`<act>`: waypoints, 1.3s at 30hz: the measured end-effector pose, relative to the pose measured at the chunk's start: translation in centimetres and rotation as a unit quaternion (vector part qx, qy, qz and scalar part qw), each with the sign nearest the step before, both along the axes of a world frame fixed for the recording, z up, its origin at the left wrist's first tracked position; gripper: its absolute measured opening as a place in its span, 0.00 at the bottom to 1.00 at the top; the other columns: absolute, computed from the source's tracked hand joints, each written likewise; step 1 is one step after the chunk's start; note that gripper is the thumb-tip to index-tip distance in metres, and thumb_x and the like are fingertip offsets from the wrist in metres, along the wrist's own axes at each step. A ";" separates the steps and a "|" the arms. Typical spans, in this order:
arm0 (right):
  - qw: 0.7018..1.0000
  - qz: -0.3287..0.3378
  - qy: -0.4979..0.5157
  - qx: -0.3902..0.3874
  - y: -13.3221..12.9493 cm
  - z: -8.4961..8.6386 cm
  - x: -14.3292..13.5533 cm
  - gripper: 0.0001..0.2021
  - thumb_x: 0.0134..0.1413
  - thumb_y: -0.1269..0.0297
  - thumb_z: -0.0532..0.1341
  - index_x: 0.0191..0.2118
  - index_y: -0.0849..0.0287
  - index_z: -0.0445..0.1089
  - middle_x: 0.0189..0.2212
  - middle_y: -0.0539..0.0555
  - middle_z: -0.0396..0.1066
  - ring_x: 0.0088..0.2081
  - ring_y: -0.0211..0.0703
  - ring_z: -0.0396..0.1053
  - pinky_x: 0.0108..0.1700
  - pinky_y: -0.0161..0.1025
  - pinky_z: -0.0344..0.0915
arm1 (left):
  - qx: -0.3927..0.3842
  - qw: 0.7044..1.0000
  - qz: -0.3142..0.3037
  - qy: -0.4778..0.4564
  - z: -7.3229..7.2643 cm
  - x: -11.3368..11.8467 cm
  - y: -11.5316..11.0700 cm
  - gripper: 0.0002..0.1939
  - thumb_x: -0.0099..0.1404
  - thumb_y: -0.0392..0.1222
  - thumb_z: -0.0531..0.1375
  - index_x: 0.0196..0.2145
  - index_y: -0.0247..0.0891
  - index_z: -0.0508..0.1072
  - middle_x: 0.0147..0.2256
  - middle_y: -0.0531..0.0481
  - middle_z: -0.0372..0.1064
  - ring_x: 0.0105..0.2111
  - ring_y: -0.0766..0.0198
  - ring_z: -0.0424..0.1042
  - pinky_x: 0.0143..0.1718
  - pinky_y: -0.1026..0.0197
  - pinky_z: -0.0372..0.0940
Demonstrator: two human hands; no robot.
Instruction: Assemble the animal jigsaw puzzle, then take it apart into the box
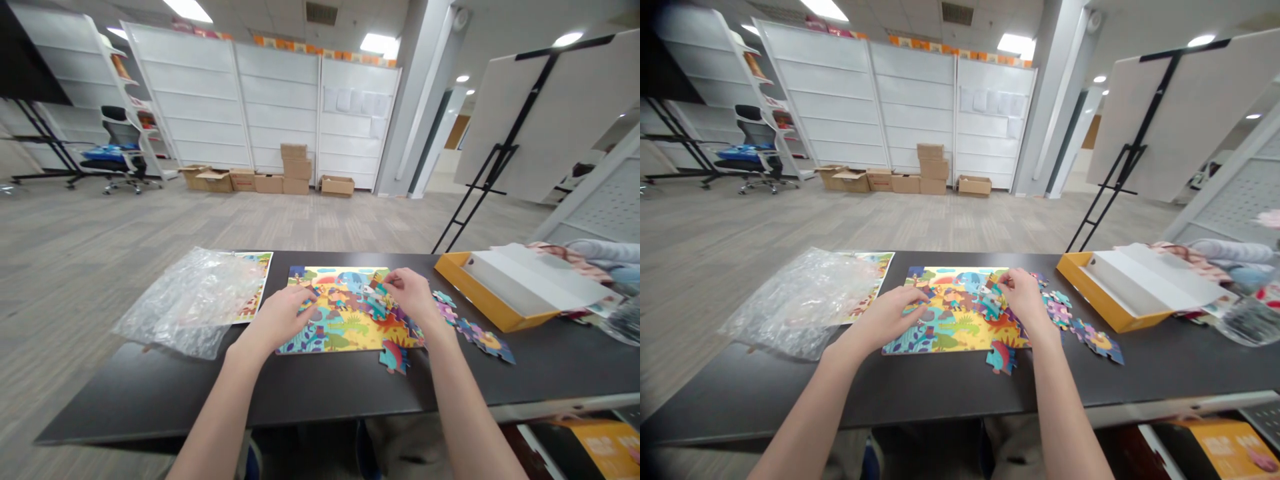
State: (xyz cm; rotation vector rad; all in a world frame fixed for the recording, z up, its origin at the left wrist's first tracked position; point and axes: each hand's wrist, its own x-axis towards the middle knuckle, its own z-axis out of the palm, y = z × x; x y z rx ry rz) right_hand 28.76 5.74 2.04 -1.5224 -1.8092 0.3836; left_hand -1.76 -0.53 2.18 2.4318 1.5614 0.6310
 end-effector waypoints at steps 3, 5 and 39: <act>0.981 0.127 0.084 -0.117 -2.2 1.6 -1.7 0.06 0.51 0.62 0.64 0.33 0.57 0.72 0.28 0.52 0.75 0.30 0.44 0.74 0.33 0.38 0.68 | -0.026 1.000 -0.001 -0.008 0.0 -0.2 -0.2 0.10 0.70 0.43 0.57 0.45 0.41 0.77 0.49 0.46 0.77 0.51 0.53 0.74 0.53 0.54 0.66; 0.956 0.209 0.089 -0.188 -3.4 2.1 -3.2 0.06 0.50 0.61 0.65 0.33 0.58 0.72 0.28 0.52 0.76 0.31 0.44 0.75 0.32 0.36 0.67 | -0.033 0.999 -0.003 -0.016 -0.1 -0.3 -0.4 0.10 0.70 0.44 0.58 0.44 0.41 0.77 0.47 0.47 0.78 0.48 0.54 0.75 0.49 0.56 0.67; 0.905 0.322 0.011 -0.276 -4.8 0.8 -6.2 0.09 0.54 0.61 0.65 0.38 0.57 0.67 0.23 0.46 0.72 0.25 0.37 0.68 0.29 0.33 0.61 | -0.081 0.996 -0.025 -0.029 -1.0 0.2 -0.7 0.09 0.67 0.44 0.58 0.40 0.43 0.78 0.31 0.53 0.77 0.31 0.63 0.74 0.33 0.64 0.62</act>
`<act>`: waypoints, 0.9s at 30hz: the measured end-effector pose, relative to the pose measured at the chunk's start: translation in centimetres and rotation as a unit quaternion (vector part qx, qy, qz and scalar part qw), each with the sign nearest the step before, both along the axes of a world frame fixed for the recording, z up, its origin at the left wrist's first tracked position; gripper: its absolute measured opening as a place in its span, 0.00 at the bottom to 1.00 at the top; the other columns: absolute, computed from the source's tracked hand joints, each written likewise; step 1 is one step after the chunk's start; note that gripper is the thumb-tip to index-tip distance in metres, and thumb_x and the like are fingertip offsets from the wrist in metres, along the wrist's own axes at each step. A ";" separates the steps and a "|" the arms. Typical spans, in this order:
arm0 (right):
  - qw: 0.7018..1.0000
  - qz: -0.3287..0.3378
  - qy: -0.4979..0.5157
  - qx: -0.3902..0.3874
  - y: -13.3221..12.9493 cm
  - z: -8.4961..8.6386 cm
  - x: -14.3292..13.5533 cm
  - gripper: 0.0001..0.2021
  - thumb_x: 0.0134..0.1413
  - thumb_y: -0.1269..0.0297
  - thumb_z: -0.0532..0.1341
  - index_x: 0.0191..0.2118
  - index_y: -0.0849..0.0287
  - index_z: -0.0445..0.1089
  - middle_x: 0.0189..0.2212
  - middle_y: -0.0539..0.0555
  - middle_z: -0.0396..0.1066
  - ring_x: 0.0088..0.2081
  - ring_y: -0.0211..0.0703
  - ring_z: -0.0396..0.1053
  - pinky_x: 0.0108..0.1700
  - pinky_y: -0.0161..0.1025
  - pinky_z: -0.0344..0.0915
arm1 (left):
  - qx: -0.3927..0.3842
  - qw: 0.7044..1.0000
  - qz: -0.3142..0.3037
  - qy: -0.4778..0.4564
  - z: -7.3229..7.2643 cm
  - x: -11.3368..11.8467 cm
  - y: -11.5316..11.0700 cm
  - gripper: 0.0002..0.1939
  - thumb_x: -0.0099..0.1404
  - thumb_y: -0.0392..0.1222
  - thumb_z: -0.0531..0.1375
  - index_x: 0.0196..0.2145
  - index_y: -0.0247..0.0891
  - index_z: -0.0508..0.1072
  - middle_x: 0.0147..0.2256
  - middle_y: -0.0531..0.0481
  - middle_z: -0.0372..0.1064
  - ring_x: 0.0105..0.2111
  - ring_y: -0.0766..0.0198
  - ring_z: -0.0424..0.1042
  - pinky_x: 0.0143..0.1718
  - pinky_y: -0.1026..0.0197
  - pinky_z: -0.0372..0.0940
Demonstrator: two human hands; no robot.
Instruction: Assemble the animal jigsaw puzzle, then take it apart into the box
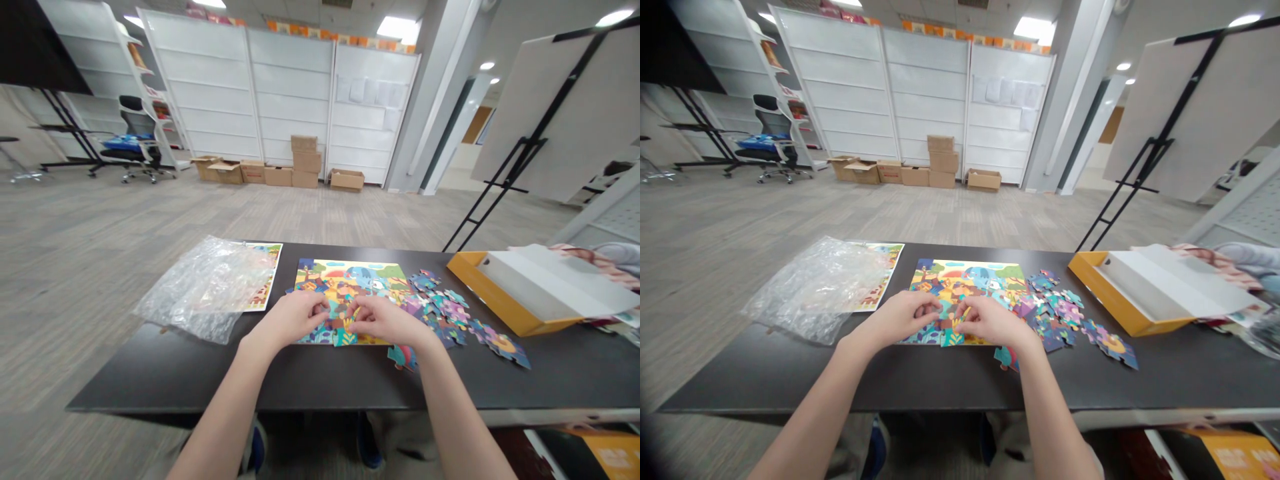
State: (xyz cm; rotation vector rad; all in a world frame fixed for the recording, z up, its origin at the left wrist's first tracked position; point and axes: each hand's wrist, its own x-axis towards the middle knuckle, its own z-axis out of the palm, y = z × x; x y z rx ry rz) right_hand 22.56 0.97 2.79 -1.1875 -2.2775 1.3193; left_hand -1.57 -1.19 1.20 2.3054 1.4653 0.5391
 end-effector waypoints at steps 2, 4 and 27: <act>0.999 -0.018 -0.024 0.014 0.1 -0.4 -0.2 0.08 0.52 0.63 0.65 0.37 0.57 0.68 0.24 0.48 0.75 0.27 0.39 0.71 0.30 0.34 0.63 | -0.006 1.000 -0.002 -0.002 -0.1 0.0 0.0 0.09 0.66 0.44 0.59 0.40 0.43 0.78 0.30 0.53 0.77 0.30 0.63 0.73 0.32 0.64 0.62; 0.998 -0.038 -0.047 0.026 0.2 -0.5 -0.3 0.07 0.51 0.64 0.66 0.35 0.57 0.69 0.25 0.50 0.77 0.27 0.41 0.73 0.30 0.34 0.64 | -0.008 1.000 -0.002 -0.001 -0.2 -0.1 0.0 0.09 0.66 0.45 0.59 0.40 0.43 0.78 0.30 0.53 0.77 0.30 0.63 0.73 0.32 0.64 0.62; 0.992 -0.003 -0.068 0.105 -0.8 0.5 -1.8 0.12 0.48 0.67 0.70 0.41 0.57 0.75 0.24 0.44 0.66 0.26 0.36 0.65 0.30 0.32 0.57 | -0.067 0.997 -0.037 0.003 0.8 -0.3 -1.4 0.22 0.54 0.48 0.70 0.46 0.44 0.75 0.39 0.52 0.74 0.38 0.56 0.74 0.38 0.61 0.64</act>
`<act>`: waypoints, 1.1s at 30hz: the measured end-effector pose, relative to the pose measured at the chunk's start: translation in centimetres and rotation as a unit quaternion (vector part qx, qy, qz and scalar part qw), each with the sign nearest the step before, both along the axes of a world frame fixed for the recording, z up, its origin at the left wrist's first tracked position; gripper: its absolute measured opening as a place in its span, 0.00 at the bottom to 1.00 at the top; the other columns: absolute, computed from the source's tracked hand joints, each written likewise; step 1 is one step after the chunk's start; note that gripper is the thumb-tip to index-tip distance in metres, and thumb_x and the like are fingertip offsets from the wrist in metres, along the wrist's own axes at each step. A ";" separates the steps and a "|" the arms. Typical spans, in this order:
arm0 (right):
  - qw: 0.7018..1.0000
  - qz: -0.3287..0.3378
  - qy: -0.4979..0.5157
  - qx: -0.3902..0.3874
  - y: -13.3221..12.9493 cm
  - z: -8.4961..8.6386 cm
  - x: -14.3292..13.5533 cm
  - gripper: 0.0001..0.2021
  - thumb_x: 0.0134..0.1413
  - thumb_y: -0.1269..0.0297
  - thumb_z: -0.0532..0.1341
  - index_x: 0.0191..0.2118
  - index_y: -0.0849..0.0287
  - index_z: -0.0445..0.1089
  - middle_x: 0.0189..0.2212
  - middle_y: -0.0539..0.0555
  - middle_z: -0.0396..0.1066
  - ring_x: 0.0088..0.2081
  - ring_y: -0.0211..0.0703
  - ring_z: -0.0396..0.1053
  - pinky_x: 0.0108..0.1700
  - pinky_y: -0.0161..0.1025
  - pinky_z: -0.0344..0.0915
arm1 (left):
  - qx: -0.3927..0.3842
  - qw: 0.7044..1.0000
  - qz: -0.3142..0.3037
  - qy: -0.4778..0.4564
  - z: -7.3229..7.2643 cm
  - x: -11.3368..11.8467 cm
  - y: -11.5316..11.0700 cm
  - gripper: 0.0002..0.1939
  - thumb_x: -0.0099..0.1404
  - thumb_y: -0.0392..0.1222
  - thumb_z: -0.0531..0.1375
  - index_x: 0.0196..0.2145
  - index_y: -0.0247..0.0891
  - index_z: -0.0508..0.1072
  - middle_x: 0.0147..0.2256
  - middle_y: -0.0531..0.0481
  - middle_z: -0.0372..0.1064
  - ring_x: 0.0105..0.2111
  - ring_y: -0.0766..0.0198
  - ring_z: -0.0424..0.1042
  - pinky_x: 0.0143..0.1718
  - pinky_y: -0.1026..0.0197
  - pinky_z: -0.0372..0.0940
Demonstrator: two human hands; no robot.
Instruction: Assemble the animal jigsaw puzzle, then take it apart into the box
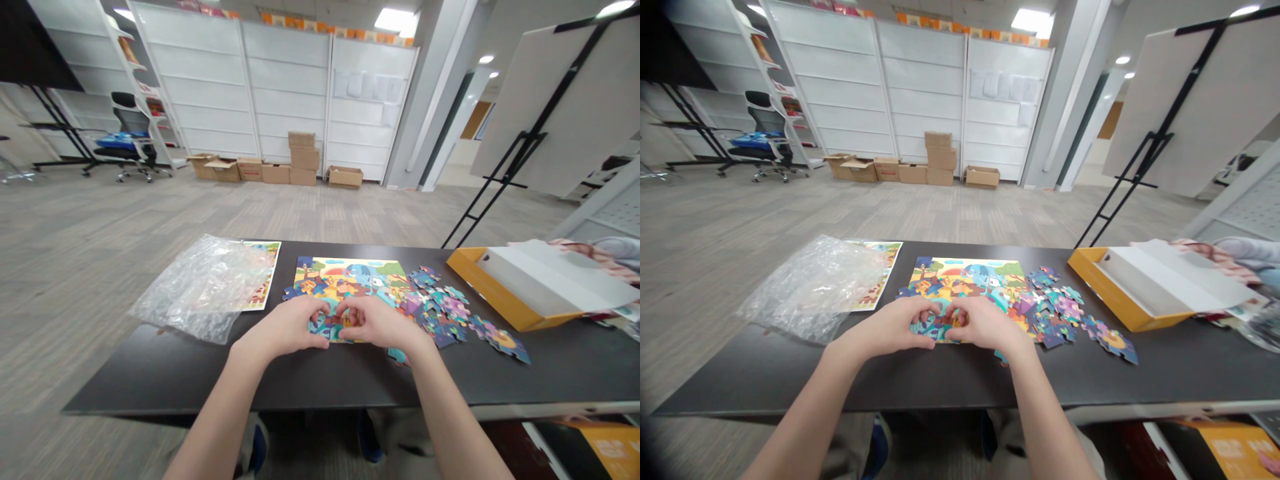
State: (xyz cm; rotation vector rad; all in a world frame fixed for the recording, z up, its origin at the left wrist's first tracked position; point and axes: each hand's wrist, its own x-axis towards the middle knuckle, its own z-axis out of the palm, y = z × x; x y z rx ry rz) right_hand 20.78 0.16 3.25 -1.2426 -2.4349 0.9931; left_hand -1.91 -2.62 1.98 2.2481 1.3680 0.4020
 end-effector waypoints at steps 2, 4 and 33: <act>1.000 0.005 -0.002 -0.009 0.1 -0.1 0.0 0.13 0.47 0.70 0.69 0.42 0.57 0.76 0.23 0.44 0.65 0.26 0.35 0.64 0.30 0.32 0.57 | -0.002 1.000 0.003 0.008 0.2 0.1 0.0 0.21 0.54 0.48 0.70 0.46 0.44 0.75 0.39 0.51 0.75 0.38 0.56 0.74 0.38 0.61 0.63; 1.000 0.007 0.000 -0.015 0.2 -0.2 0.1 0.13 0.47 0.71 0.68 0.41 0.57 0.76 0.23 0.43 0.64 0.25 0.35 0.63 0.30 0.32 0.57 | -0.005 1.000 0.002 0.014 0.5 0.3 0.0 0.20 0.54 0.48 0.70 0.45 0.43 0.76 0.39 0.51 0.75 0.38 0.56 0.74 0.38 0.61 0.63; 0.985 -0.147 0.019 0.089 0.9 2.3 7.9 0.16 0.57 0.54 0.60 0.43 0.59 0.77 0.30 0.54 0.76 0.27 0.40 0.68 0.29 0.36 0.63 | 0.029 0.998 -0.022 0.042 0.3 1.5 -0.2 0.19 0.59 0.52 0.68 0.46 0.43 0.77 0.47 0.46 0.74 0.50 0.50 0.72 0.52 0.53 0.66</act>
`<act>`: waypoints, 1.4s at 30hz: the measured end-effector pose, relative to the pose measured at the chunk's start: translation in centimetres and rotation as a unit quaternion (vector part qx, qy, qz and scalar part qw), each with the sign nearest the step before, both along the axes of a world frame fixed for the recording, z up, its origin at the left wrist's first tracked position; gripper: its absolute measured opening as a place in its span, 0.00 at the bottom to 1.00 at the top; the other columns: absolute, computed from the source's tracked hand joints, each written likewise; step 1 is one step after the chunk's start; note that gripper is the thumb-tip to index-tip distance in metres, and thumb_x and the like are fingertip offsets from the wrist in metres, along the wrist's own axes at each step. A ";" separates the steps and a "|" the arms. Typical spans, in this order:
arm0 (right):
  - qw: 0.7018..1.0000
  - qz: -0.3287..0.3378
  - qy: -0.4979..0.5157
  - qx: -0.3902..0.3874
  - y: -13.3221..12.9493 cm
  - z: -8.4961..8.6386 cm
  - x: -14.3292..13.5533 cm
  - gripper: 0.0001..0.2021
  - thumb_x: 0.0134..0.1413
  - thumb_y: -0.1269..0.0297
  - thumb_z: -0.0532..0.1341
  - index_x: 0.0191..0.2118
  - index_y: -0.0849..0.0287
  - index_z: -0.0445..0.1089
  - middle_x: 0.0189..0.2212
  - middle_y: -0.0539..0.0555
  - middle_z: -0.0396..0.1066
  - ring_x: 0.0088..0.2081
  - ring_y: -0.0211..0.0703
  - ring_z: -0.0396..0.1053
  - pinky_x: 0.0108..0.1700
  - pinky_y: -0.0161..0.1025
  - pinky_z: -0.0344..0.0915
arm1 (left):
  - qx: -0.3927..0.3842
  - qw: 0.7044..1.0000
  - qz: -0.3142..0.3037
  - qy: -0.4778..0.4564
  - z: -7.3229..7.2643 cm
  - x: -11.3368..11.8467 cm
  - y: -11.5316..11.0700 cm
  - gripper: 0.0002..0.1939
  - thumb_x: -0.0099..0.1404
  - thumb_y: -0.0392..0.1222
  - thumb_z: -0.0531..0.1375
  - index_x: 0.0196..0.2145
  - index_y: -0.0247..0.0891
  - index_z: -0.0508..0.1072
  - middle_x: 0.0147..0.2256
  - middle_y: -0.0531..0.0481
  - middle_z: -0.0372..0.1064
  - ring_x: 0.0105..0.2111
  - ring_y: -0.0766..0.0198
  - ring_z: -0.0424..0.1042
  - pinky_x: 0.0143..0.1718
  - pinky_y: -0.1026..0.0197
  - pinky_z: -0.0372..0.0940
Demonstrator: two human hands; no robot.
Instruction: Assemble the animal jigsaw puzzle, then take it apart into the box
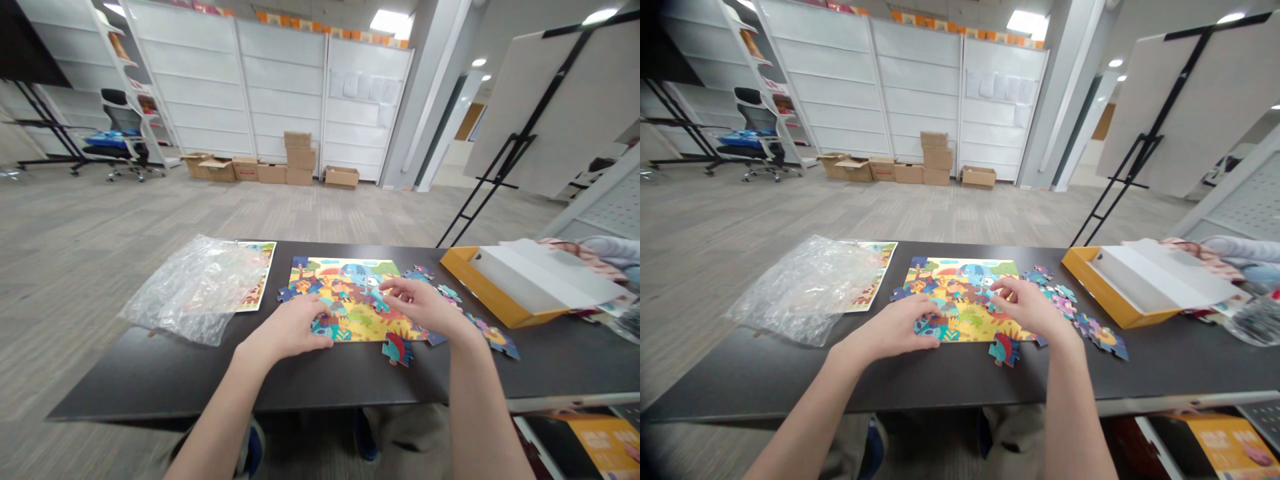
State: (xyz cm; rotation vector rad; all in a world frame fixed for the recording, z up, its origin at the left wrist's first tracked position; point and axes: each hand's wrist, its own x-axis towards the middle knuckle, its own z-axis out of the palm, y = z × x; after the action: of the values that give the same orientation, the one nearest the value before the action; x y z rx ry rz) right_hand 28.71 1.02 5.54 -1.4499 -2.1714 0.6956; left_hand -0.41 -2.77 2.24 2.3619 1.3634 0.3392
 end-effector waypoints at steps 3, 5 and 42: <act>0.997 -0.070 -0.020 0.028 0.6 -0.7 1.7 0.15 0.57 0.56 0.59 0.42 0.59 0.77 0.31 0.54 0.78 0.28 0.42 0.71 0.32 0.37 0.65 | -0.001 1.000 -0.002 0.003 0.0 0.0 0.1 0.18 0.58 0.51 0.68 0.45 0.43 0.77 0.47 0.46 0.74 0.50 0.50 0.72 0.53 0.54 0.65; 0.986 -0.149 -0.054 0.057 1.1 -1.2 3.0 0.13 0.57 0.59 0.58 0.40 0.58 0.78 0.31 0.55 0.79 0.30 0.44 0.73 0.34 0.38 0.65 | -0.006 1.000 0.002 0.005 -0.1 0.0 0.2 0.19 0.58 0.51 0.67 0.46 0.43 0.77 0.47 0.46 0.74 0.49 0.50 0.73 0.53 0.54 0.65; 0.914 -0.358 -0.170 0.087 3.4 -4.8 8.7 0.20 0.57 0.62 0.59 0.52 0.63 0.75 0.46 0.68 0.76 0.46 0.58 0.74 0.48 0.48 0.68 | -0.014 1.000 -0.004 -0.018 -0.4 0.0 0.3 0.18 0.58 0.49 0.67 0.46 0.44 0.76 0.46 0.48 0.75 0.48 0.52 0.73 0.50 0.55 0.65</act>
State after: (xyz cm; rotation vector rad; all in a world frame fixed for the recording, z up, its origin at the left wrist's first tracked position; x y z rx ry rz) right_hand 37.38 4.38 0.73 -2.1875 -1.6436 -0.0176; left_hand -0.45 -2.45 1.84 2.3265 1.3346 0.3565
